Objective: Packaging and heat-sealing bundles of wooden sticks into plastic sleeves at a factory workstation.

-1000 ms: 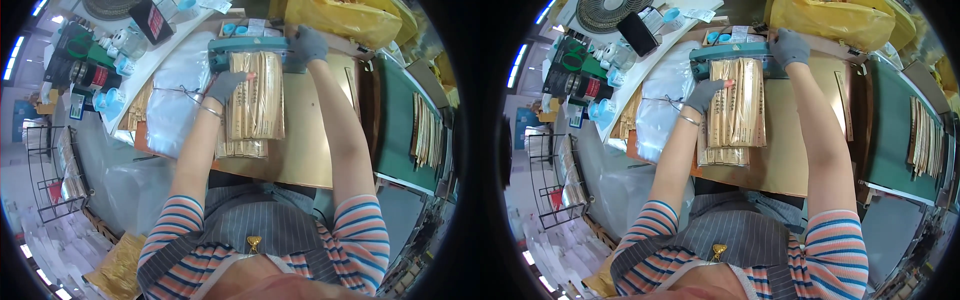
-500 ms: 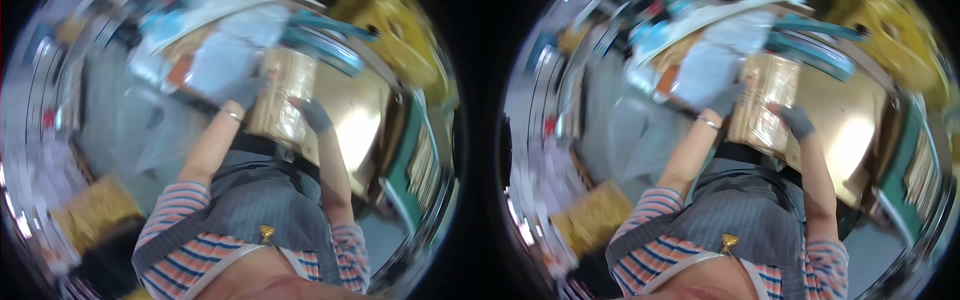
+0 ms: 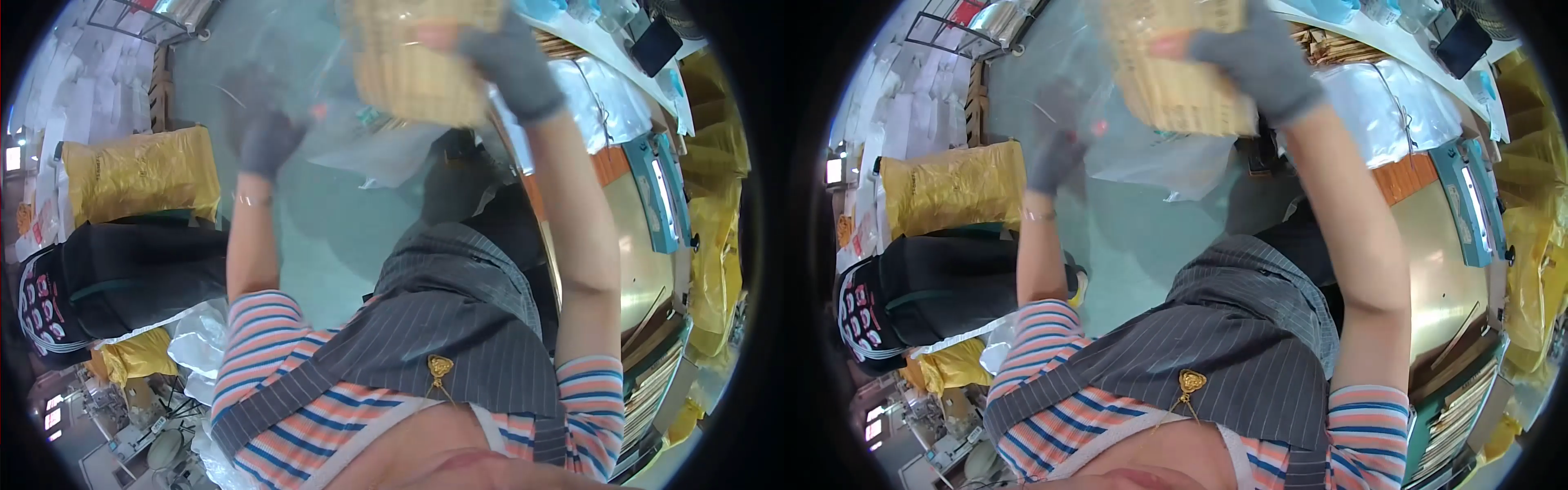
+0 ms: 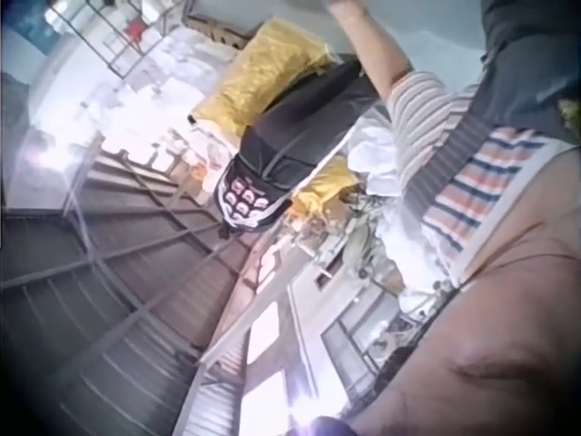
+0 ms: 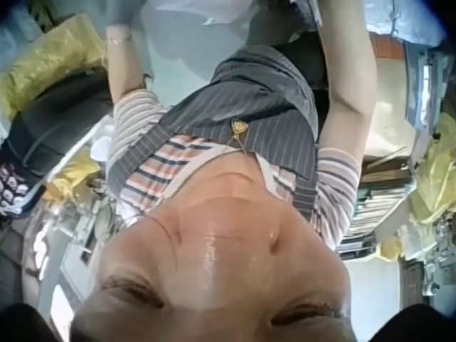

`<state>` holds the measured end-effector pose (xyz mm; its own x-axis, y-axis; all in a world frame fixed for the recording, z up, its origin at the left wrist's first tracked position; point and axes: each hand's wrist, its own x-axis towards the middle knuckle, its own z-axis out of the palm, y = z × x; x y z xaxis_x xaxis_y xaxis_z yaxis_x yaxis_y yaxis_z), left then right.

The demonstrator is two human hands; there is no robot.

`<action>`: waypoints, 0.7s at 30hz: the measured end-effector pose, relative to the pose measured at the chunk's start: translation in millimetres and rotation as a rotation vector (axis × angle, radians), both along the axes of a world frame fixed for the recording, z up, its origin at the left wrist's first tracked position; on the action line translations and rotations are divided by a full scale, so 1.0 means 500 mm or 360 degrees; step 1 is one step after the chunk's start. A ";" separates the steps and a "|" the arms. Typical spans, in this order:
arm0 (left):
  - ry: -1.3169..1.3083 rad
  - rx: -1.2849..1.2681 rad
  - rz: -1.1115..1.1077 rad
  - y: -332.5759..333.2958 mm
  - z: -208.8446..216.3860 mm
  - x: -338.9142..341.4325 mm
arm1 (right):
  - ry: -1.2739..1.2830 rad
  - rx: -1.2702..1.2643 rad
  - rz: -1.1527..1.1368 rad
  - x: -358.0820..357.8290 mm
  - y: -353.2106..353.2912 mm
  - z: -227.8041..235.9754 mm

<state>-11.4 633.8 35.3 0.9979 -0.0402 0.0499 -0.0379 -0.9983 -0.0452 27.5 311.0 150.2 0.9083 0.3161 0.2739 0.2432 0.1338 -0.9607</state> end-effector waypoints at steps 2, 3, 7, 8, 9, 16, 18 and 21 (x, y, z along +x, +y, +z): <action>0.0394 -0.0578 -0.0142 -0.013 -0.064 -0.094 | -0.0314 -0.0192 -0.0042 0.038 0.055 -0.084; 0.0567 -0.1339 0.0357 -0.089 -0.058 -0.122 | -0.0335 -0.0350 0.0034 0.067 0.051 -0.186; 0.0081 -0.2474 0.1046 -0.081 -0.068 -0.198 | -0.0983 -0.1561 0.0574 0.070 0.062 -0.357; 0.0009 -0.2446 0.0985 -0.093 -0.067 -0.208 | -0.0808 -0.2075 0.0809 0.038 0.087 -0.365; 0.0020 -0.2450 0.1003 -0.099 -0.061 -0.215 | -0.0601 -0.2579 0.1043 0.010 0.112 -0.385; -0.0146 -0.2321 0.0681 -0.056 -0.019 -0.171 | 0.0266 -0.1766 0.0274 0.083 -0.083 -0.418; -0.0239 -0.2021 0.0561 -0.064 0.008 -0.164 | -0.0406 -0.2681 0.0305 0.101 -0.074 -0.349; -0.0305 -0.2379 0.0820 -0.039 0.030 -0.122 | -0.0655 -0.2664 0.0305 0.098 -0.021 -0.233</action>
<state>-72.5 614.1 50.1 0.8634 0.4830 -0.1457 0.1936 -0.0505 0.9798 76.5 300.6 33.7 0.7875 0.5626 -0.2516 0.5889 -0.8073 0.0380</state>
